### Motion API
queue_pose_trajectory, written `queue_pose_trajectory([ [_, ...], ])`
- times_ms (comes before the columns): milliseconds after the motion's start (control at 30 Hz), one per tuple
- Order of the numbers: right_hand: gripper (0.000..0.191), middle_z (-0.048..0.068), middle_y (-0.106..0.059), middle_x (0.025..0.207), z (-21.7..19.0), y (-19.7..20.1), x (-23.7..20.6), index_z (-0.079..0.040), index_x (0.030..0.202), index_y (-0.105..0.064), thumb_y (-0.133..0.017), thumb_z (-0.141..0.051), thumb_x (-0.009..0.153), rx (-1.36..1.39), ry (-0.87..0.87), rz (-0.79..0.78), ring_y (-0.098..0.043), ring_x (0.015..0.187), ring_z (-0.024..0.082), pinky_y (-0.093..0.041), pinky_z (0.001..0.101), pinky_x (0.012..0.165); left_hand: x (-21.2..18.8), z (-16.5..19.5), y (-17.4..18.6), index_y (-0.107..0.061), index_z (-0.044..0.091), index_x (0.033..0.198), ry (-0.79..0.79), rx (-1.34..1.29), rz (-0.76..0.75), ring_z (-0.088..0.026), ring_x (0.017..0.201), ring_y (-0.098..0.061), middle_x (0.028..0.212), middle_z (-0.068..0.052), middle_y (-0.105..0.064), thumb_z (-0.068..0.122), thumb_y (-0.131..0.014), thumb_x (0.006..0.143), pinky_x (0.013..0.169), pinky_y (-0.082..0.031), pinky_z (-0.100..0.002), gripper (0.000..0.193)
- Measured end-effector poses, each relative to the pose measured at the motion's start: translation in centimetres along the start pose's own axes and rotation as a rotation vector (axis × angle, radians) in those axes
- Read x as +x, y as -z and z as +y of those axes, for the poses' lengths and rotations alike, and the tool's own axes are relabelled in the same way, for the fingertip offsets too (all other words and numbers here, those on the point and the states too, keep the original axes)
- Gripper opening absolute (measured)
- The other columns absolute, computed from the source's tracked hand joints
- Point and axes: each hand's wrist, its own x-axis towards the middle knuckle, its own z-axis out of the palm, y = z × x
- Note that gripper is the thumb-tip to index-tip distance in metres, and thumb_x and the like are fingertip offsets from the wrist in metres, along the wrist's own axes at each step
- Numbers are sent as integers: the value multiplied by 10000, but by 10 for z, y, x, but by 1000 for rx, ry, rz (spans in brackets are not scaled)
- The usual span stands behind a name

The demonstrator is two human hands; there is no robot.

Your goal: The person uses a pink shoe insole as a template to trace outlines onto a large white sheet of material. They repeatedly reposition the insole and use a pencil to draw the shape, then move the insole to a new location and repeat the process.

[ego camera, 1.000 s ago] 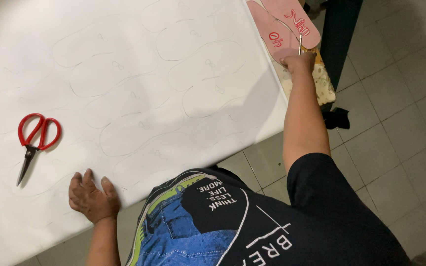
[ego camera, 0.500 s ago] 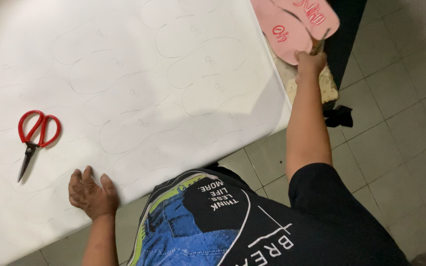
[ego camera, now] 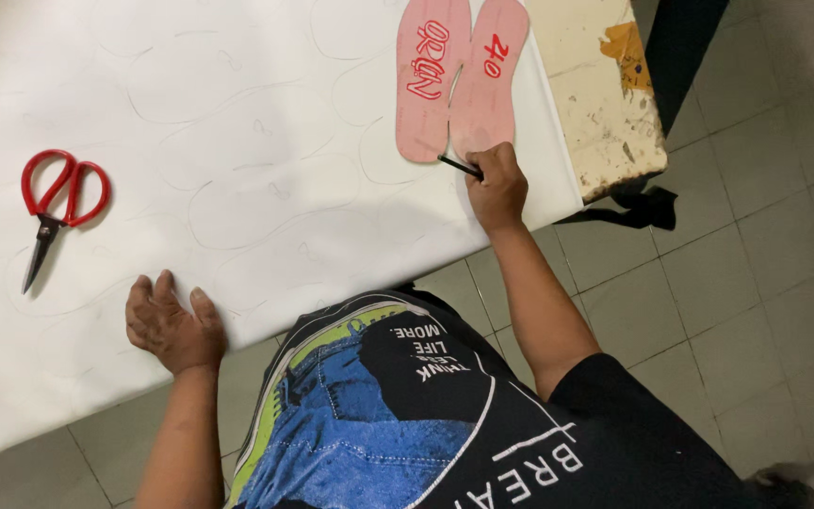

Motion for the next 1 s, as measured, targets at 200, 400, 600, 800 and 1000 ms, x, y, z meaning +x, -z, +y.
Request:
queue_pose_trajectory([
  [200,202,72,-588,945,10,-14,-6,-101,940,-694,-765,28,802,-19,4,-6,-667,812,273,-552,399,657,3,3,-1,-468,117,1525,8,11,-1,-354,1529,-271,1607,-167,-337,300,-595,1018,1243,-160,-567,553],
  [400,184,69,-583,962,12,-20,-6,-97,942,-681,-776,15,829,-32,-9,3,-662,811,276,-550,405,657,3,6,-2,-466,101,1531,14,12,-21,-355,1534,-252,1611,-162,-312,286,-576,1023,1253,-154,-562,551],
  [600,203,74,-579,958,15,-21,-5,-102,950,-682,-771,23,817,-22,-2,-8,-660,804,274,-553,401,650,5,7,-5,-501,84,1512,16,10,-6,-367,1523,-268,1601,-171,-326,296,-579,1019,1250,-161,-568,542],
  [800,207,75,-582,952,10,-18,-1,-105,945,-685,-774,29,813,-18,3,-3,-657,795,271,-548,399,638,3,4,-7,-512,98,1501,14,-1,9,-371,1516,-281,1600,-163,-342,295,-582,1015,1254,-172,-569,530],
  [1000,188,77,-590,957,11,-16,3,-112,937,-697,-778,12,822,-14,6,13,-657,809,280,-552,409,665,7,5,-6,-510,91,1505,-2,14,-7,-367,1514,-247,1604,-173,-323,306,-568,1012,1247,-160,-576,540],
])
